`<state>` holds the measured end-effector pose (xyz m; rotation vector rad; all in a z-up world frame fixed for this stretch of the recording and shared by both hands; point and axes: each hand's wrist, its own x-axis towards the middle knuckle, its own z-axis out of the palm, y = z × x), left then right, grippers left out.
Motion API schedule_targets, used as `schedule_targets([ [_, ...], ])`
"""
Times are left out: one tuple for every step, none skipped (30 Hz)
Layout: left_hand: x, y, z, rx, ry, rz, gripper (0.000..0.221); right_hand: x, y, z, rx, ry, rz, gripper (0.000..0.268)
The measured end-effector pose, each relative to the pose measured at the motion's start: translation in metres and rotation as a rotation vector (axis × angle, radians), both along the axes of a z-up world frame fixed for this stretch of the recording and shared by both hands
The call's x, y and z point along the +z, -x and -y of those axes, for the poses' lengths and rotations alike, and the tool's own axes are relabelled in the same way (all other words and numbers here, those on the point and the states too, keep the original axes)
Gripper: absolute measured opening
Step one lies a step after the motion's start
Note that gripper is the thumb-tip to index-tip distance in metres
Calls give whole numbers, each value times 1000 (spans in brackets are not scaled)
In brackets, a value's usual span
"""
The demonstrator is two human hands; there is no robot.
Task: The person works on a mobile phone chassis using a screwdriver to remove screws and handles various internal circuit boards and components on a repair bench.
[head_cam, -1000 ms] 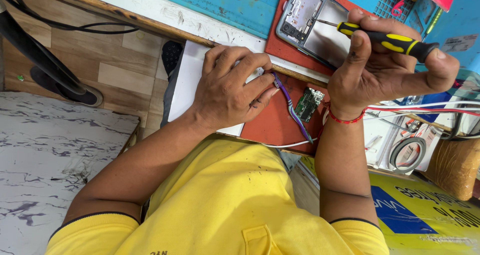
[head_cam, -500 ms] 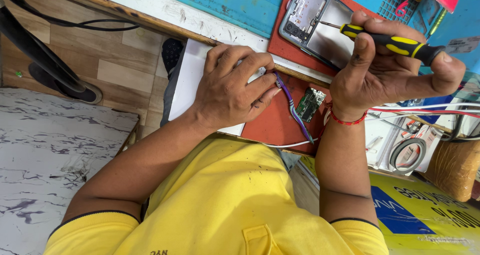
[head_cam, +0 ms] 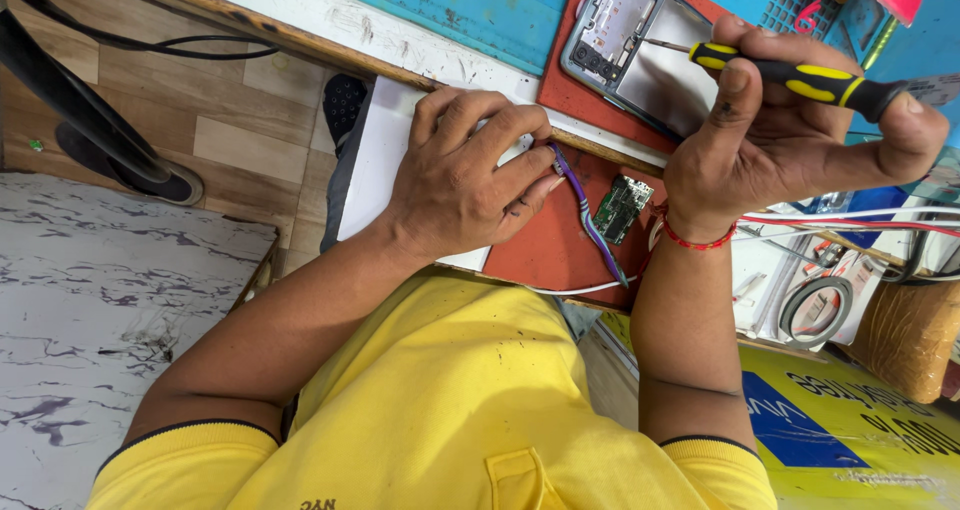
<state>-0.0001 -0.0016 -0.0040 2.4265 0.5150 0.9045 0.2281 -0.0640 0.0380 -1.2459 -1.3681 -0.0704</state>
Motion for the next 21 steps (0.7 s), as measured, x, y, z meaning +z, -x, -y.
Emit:
schedule_targets([
  [0,0,0,1,1,-1,17,-1,0,1,-5,-4,-23,65],
  [0,0,0,2,-4,0,17,-2,0,1,-11,-8,-37,66],
  [-1,0,-1,2,-8,1,17,-2,0,2,-17,-11,-51,66],
  [-1,0,0,3,-12,2,17,-3,0,2,-25,-13,-55,67],
  [-1,-1,0,3,-10,4,17,-3,0,2,-28,-12,-48,67],
  [-1,-1,0,4,-9,6,17,-2,-1,2,-30,-10,-41,68],
  [-1,-1,0,4,-8,7,17,-2,-1,2,-27,-2,-22,68],
  [-1,-1,0,3,-6,7,17,-1,0,2,-26,4,-12,68],
  [-1,0,0,3,-5,6,17,-1,0,2,-25,10,-2,68],
  [-1,0,0,2,-3,6,17,-1,0,2,-25,14,1,68],
  [-1,0,0,3,-4,5,16,-1,1,2,-26,14,-4,68],
  [-1,0,0,3,-5,5,15,-1,1,2,-27,15,-9,68],
  [-2,0,0,3,-7,4,14,-1,0,1,-27,10,-20,68],
  [-2,0,0,4,-7,4,15,-1,0,1,-25,10,-22,67],
  [-2,0,0,4,-9,3,16,-1,0,1,-24,9,-23,67],
  [-2,-1,0,4,-10,3,18,-1,0,1,-21,13,-14,67],
  [-3,-1,0,5,-8,3,18,-1,0,1,-23,18,-5,67],
  [-3,-1,1,5,-6,3,18,0,0,1,-26,23,4,66],
  [-3,-1,1,6,-4,3,17,0,0,1,-36,28,14,66],
  [-3,-1,1,6,-4,1,16,0,1,1,-45,31,17,66],
  [-3,0,1,6,-5,0,15,0,0,1,-54,35,21,66],
])
